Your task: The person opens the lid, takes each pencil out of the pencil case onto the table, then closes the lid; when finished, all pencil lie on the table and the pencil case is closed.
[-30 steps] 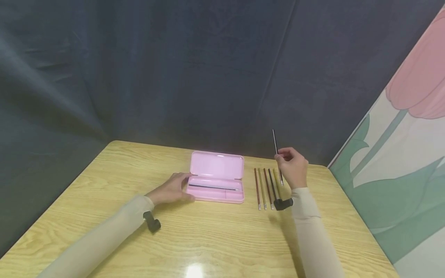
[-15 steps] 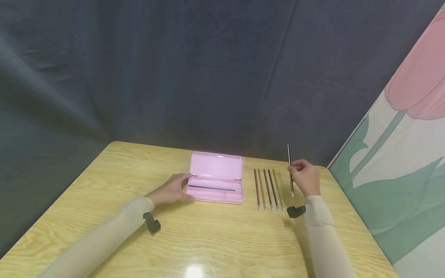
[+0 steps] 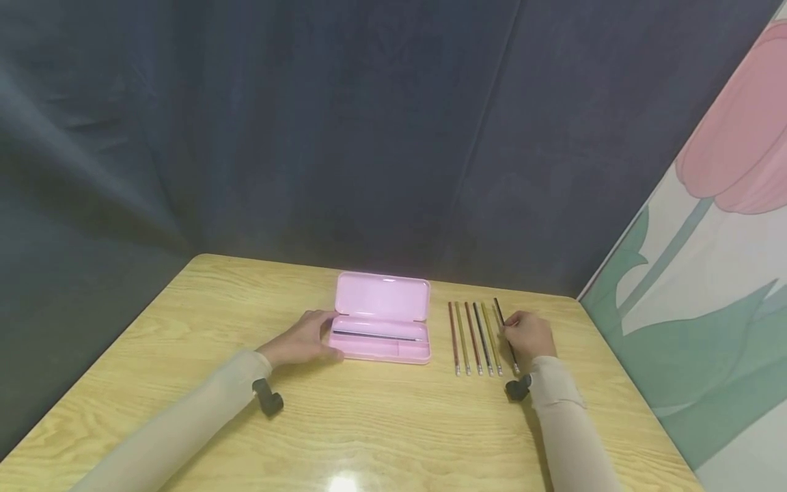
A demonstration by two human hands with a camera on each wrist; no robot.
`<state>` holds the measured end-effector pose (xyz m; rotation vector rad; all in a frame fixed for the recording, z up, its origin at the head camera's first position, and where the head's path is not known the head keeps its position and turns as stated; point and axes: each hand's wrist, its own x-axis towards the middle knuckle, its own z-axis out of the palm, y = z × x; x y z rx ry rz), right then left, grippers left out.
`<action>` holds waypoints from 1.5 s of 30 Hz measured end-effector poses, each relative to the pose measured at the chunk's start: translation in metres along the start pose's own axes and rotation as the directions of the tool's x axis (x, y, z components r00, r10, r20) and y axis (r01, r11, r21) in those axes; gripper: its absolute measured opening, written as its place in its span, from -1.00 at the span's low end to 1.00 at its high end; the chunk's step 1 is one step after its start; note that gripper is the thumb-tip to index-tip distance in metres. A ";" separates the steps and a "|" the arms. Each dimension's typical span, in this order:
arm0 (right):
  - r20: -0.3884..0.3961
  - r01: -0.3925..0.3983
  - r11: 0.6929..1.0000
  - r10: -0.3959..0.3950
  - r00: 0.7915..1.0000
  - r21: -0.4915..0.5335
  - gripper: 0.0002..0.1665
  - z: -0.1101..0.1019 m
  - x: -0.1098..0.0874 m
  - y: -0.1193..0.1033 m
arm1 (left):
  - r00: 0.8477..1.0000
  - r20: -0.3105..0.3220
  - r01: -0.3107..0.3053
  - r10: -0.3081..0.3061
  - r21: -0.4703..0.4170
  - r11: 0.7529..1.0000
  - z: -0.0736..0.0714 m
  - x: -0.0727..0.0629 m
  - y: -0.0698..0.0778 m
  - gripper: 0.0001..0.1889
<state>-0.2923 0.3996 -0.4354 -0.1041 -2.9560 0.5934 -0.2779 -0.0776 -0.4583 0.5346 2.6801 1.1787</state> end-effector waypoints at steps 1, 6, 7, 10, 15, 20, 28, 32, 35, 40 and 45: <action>0.003 0.002 1.000 -0.002 1.000 -0.004 -0.74 0.001 0.000 0.000 | 1.000 -0.001 0.002 -0.002 -0.002 1.000 0.000 0.000 0.000 -0.03; 0.020 -0.012 1.000 0.012 1.000 -0.012 -0.74 0.002 -0.001 -0.001 | 1.000 -0.002 0.005 -0.005 -0.001 1.000 0.000 -0.001 0.001 -0.04; 0.030 -0.014 1.000 0.015 0.999 -0.012 -0.73 0.002 -0.001 -0.001 | 1.000 -0.001 0.005 -0.005 -0.001 1.000 0.000 -0.001 0.001 -0.04; 0.070 -0.026 1.000 0.027 0.997 -0.014 -0.73 0.003 0.000 -0.002 | 1.000 -0.001 0.008 -0.008 0.003 1.000 0.000 -0.002 0.001 -0.04; 0.096 -0.031 0.999 0.033 0.995 -0.018 -0.73 0.005 0.002 0.000 | 1.000 0.001 0.016 -0.016 0.007 1.000 0.000 0.000 0.000 -0.02; 0.100 -0.025 0.999 0.028 0.995 -0.028 -0.73 0.005 0.003 0.000 | 1.000 0.008 0.013 -0.014 0.019 1.000 -0.002 0.000 0.001 -0.02; 0.090 -0.035 0.999 0.037 0.995 -0.027 -0.72 0.006 0.001 -0.006 | 1.000 0.004 -0.002 0.002 -0.001 1.000 -0.002 -0.001 0.001 -0.04; 0.097 -0.054 0.998 0.056 0.994 -0.022 -0.70 0.006 0.000 -0.007 | 1.000 -0.001 -0.005 0.005 -0.005 1.000 -0.001 -0.001 0.000 -0.04; 0.090 -0.060 0.998 0.062 0.994 -0.023 -0.70 0.007 0.000 -0.007 | 1.000 0.001 0.000 0.000 -0.004 1.000 -0.001 -0.001 0.000 -0.03; 0.082 -0.057 0.998 0.059 0.995 -0.017 -0.70 0.008 0.000 -0.008 | 1.000 -0.001 0.005 -0.005 -0.003 1.000 -0.001 0.000 -0.001 -0.01; 0.093 -0.063 0.998 0.063 0.994 -0.004 -0.68 0.006 -0.001 -0.008 | 1.000 0.000 0.006 -0.006 -0.002 1.000 0.000 0.000 -0.001 -0.01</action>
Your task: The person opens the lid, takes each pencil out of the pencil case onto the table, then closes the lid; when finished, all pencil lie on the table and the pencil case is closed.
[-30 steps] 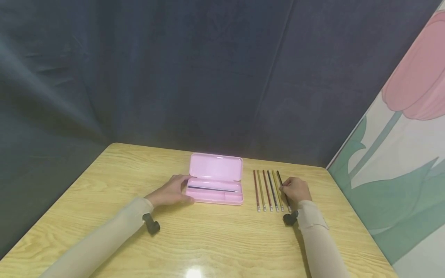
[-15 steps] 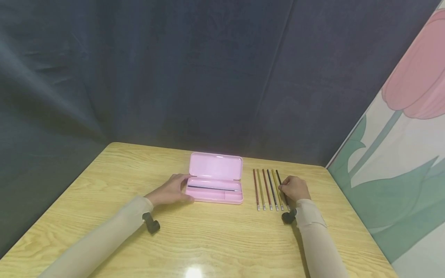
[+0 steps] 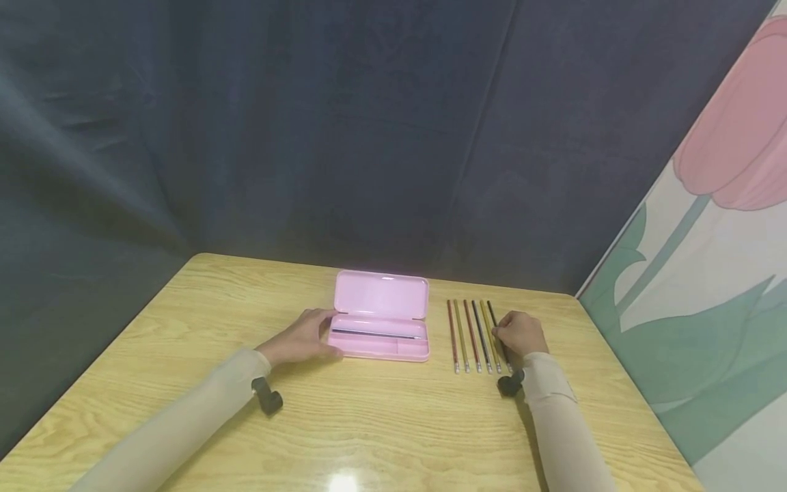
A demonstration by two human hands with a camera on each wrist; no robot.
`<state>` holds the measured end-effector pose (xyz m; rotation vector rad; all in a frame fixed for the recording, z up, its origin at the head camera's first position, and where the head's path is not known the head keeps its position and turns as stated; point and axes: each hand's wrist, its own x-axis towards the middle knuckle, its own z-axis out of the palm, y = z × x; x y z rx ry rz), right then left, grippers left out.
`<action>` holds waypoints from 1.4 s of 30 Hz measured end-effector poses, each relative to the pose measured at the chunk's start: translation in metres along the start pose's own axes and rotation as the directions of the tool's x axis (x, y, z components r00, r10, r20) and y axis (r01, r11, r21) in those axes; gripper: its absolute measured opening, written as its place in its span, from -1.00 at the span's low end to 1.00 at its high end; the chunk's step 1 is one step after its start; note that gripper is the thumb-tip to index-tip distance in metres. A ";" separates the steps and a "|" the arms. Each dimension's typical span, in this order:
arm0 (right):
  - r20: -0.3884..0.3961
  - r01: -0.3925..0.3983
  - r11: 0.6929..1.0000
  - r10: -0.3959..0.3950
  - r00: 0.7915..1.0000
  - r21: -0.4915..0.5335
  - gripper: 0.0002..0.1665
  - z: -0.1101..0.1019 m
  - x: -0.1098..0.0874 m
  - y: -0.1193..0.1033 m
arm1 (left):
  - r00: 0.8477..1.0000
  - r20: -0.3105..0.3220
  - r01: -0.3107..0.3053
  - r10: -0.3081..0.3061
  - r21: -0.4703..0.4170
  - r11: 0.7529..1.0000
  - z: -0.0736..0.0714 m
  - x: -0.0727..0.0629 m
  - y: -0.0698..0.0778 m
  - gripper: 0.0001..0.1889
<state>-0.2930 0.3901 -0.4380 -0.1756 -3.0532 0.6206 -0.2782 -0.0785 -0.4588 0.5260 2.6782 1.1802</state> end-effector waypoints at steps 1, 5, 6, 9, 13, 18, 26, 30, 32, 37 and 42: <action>-0.004 0.001 1.000 -0.001 1.000 0.009 -0.69 0.000 0.000 0.000 | 1.000 0.001 0.000 0.000 -0.001 1.000 0.000 0.000 0.000 -0.01; -0.096 0.018 0.997 -0.011 0.995 0.071 -0.68 -0.002 0.001 0.002 | 1.000 0.000 0.002 -0.002 -0.007 1.000 0.001 0.000 0.000 0.00; -0.138 0.026 0.996 -0.014 0.990 0.088 -0.69 -0.003 0.001 0.002 | 1.000 0.001 0.002 -0.002 -0.008 1.000 0.001 0.000 0.000 0.00; -0.264 0.043 0.987 -0.001 0.965 0.154 -0.68 -0.009 -0.001 -0.001 | 1.000 0.003 0.003 -0.003 -0.005 1.000 0.001 0.000 0.000 0.00; -0.366 0.054 0.963 0.048 0.929 0.263 -0.61 -0.020 -0.003 -0.012 | 1.000 0.005 0.002 -0.002 0.001 1.000 0.000 0.000 0.000 0.00; -0.450 0.130 0.909 0.069 0.890 0.395 -0.59 -0.032 -0.008 -0.037 | 1.000 0.001 -0.003 0.003 0.004 1.000 -0.001 0.000 0.000 -0.01; -0.507 0.282 0.852 -0.023 0.862 0.441 -0.63 -0.038 -0.016 -0.079 | 1.000 -0.006 -0.020 0.020 0.002 1.000 -0.002 -0.002 0.003 -0.02; -0.508 0.320 0.839 -0.062 0.859 0.439 -0.66 -0.036 -0.017 -0.094 | 1.000 -0.009 -0.024 0.024 -0.003 1.000 -0.001 -0.003 0.004 -0.02; -0.506 0.333 0.835 -0.076 0.859 0.439 -0.67 -0.034 -0.016 -0.100 | 1.000 -0.009 -0.025 0.025 -0.005 1.000 -0.001 -0.003 0.004 -0.03; -0.492 0.354 0.819 -0.103 0.865 0.452 -0.68 -0.028 -0.013 -0.113 | 1.000 -0.005 -0.023 0.023 -0.001 1.000 -0.002 -0.003 0.004 -0.03; -0.481 0.378 0.809 -0.136 0.866 0.451 -0.71 -0.020 -0.009 -0.124 | 1.000 0.000 -0.020 0.020 0.019 1.000 -0.002 -0.003 0.004 -0.04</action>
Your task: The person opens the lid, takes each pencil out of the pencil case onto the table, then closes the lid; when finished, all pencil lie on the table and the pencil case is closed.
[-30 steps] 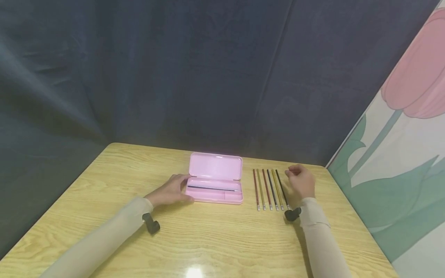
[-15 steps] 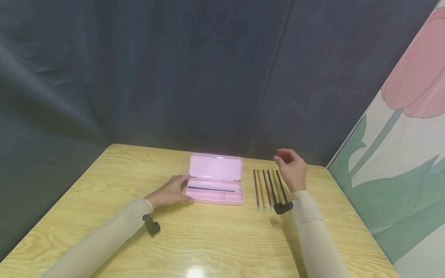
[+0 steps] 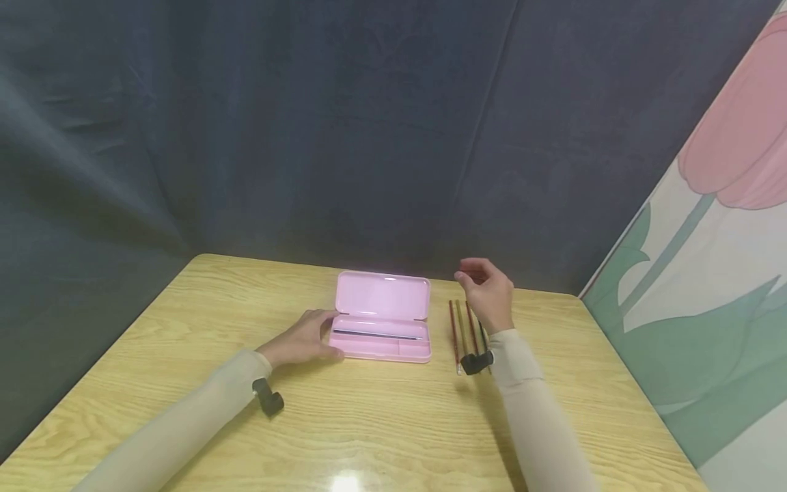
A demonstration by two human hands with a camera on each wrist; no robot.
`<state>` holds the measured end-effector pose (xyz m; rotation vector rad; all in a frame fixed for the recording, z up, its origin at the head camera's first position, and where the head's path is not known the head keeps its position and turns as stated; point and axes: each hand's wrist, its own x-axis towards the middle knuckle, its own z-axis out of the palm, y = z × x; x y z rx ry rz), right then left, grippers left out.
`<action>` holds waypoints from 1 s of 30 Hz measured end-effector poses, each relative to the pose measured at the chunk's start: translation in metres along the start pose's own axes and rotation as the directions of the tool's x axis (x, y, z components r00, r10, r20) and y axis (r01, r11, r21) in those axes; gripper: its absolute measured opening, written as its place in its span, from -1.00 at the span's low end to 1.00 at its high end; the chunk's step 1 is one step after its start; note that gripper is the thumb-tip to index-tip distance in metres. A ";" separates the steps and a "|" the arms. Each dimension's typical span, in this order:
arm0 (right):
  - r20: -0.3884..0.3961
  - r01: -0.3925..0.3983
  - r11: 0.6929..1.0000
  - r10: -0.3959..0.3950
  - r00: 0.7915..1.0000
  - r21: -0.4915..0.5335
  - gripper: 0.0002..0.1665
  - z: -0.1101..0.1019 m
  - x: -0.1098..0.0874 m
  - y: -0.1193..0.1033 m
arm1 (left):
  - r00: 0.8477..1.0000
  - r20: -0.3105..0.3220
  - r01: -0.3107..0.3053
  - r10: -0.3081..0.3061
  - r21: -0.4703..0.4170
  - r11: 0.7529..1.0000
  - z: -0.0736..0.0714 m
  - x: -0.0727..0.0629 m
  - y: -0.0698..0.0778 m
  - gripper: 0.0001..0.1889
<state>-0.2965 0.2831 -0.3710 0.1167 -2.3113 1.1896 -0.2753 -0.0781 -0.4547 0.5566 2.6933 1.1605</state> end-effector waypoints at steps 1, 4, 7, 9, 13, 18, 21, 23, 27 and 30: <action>0.008 0.005 1.000 -0.005 1.000 0.004 -0.72 0.003 0.000 -0.001 | 1.000 0.001 0.000 0.000 0.000 1.000 0.000 0.000 0.000 -0.04; 0.035 0.021 1.000 -0.021 0.999 0.013 -0.71 0.011 -0.001 -0.005 | 1.000 0.000 0.001 -0.001 -0.002 1.000 0.000 0.000 0.000 -0.03; 0.060 0.036 0.999 -0.038 0.997 0.028 -0.73 0.020 -0.002 -0.009 | 1.000 -0.001 0.003 -0.003 -0.008 1.000 0.000 0.001 0.001 -0.03; 0.076 0.043 0.999 -0.045 0.996 0.031 -0.75 0.026 -0.003 -0.012 | 1.000 0.001 0.006 -0.006 -0.006 1.000 0.001 0.001 0.001 -0.03; 0.115 0.050 0.998 -0.053 0.992 0.029 -0.76 0.038 -0.005 -0.016 | 1.000 0.000 0.000 0.000 -0.009 1.000 0.001 0.002 0.001 -0.03; 0.183 0.056 0.998 -0.062 0.981 0.039 -0.76 0.050 -0.009 -0.023 | 1.000 0.001 -0.007 0.007 -0.014 1.000 0.003 0.003 0.001 -0.03; 0.227 0.056 0.997 -0.065 0.972 0.049 -0.77 0.056 -0.010 -0.028 | 1.000 -0.003 -0.008 0.008 -0.014 1.000 0.003 0.004 0.000 -0.04; 0.249 0.061 0.997 -0.071 0.966 0.044 -0.77 0.061 -0.011 -0.030 | 1.000 -0.005 -0.008 0.008 -0.014 1.000 0.003 0.005 -0.001 -0.04; 0.290 0.084 0.996 -0.086 0.953 0.017 -0.78 0.069 -0.014 -0.032 | 1.000 -0.008 -0.009 0.009 -0.013 1.000 0.004 0.006 -0.002 -0.03; 0.324 0.085 0.996 -0.085 0.942 0.014 -0.79 0.075 -0.017 -0.033 | 1.000 -0.007 -0.011 0.011 -0.009 1.000 0.004 0.006 -0.002 -0.03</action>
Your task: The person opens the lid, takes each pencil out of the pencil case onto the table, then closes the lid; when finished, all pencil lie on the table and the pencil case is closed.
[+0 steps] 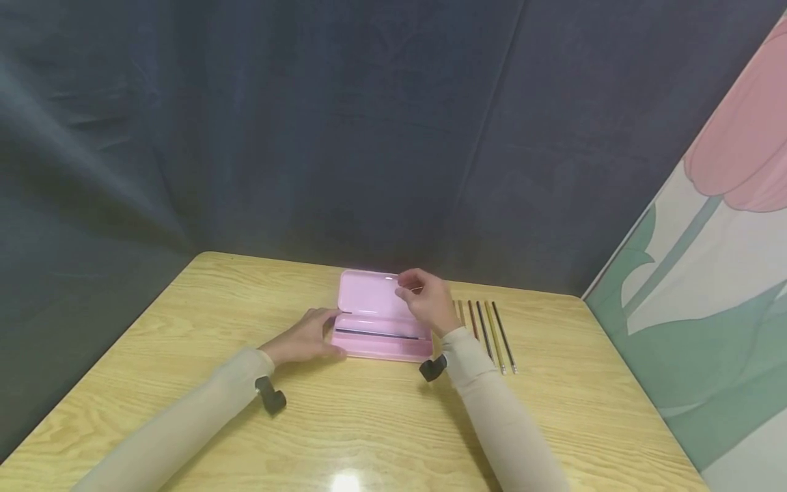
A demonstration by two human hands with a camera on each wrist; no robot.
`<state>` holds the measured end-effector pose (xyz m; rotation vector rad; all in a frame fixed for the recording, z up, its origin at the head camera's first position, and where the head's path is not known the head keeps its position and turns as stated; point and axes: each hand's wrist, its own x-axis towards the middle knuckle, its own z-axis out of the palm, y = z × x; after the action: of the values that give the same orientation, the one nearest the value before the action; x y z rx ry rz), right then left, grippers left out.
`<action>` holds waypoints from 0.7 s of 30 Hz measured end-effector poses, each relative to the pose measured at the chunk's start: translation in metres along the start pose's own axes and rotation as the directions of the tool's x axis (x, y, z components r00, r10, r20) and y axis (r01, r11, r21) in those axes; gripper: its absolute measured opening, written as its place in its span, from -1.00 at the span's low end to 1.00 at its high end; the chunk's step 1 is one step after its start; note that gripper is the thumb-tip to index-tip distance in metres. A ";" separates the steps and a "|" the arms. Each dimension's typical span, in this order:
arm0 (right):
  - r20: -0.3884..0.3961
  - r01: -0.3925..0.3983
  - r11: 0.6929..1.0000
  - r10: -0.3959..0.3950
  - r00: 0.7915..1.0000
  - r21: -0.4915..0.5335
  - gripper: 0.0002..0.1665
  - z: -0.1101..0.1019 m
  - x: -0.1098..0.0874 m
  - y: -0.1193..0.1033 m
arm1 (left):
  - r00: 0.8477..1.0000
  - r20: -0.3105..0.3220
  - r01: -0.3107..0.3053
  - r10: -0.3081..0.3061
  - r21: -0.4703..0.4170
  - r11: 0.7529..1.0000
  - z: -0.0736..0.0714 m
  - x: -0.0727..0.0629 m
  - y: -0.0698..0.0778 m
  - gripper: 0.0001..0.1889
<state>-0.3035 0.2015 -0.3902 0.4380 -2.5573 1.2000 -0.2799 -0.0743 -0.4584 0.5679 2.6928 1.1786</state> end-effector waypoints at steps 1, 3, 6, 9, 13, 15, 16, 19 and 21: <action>0.012 0.001 1.000 -0.001 1.000 0.004 -0.78 0.002 0.000 -0.001 | 1.000 0.002 0.000 0.000 -0.001 1.000 0.000 0.000 0.000 -0.03; 0.040 -0.007 1.000 0.007 0.999 0.012 -0.78 0.007 -0.001 -0.002 | 1.000 0.004 0.003 -0.003 -0.004 1.000 0.000 -0.001 0.000 -0.03; 0.070 -0.002 1.000 0.002 0.998 0.002 -0.78 0.014 -0.001 -0.003 | 1.000 0.009 0.007 -0.007 -0.002 1.000 0.000 -0.001 0.000 -0.03; 0.087 0.019 1.000 -0.018 0.996 -0.017 -0.81 0.022 0.000 -0.004 | 1.000 0.009 0.009 -0.009 0.004 1.000 0.000 0.000 0.000 -0.03; 0.128 0.065 0.996 -0.058 0.990 -0.058 -0.85 0.034 0.001 -0.001 | 1.000 0.005 0.007 -0.007 0.007 1.000 -0.001 0.001 0.000 -0.04; 0.164 0.086 0.992 -0.071 0.984 -0.088 -0.85 0.039 -0.001 0.001 | 1.000 0.005 0.006 -0.006 0.004 1.000 -0.001 0.001 0.000 -0.04; 0.186 0.095 0.990 -0.074 0.980 -0.104 -0.86 0.042 -0.001 0.002 | 1.000 0.006 0.006 -0.006 0.006 1.000 -0.001 0.002 0.000 -0.05; 0.249 0.118 0.981 -0.078 0.965 -0.151 -0.86 0.049 -0.003 0.007 | 1.000 0.007 0.007 -0.007 0.003 1.000 -0.001 0.001 0.000 -0.05; 0.287 0.129 0.974 -0.072 0.955 -0.185 -0.86 0.053 -0.005 0.010 | 1.000 0.007 0.008 -0.008 0.001 1.000 -0.001 0.001 -0.001 -0.05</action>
<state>-0.3096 0.1670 -0.4317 0.7265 -2.8161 0.8843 -0.2812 -0.0748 -0.4582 0.5601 2.6872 1.1714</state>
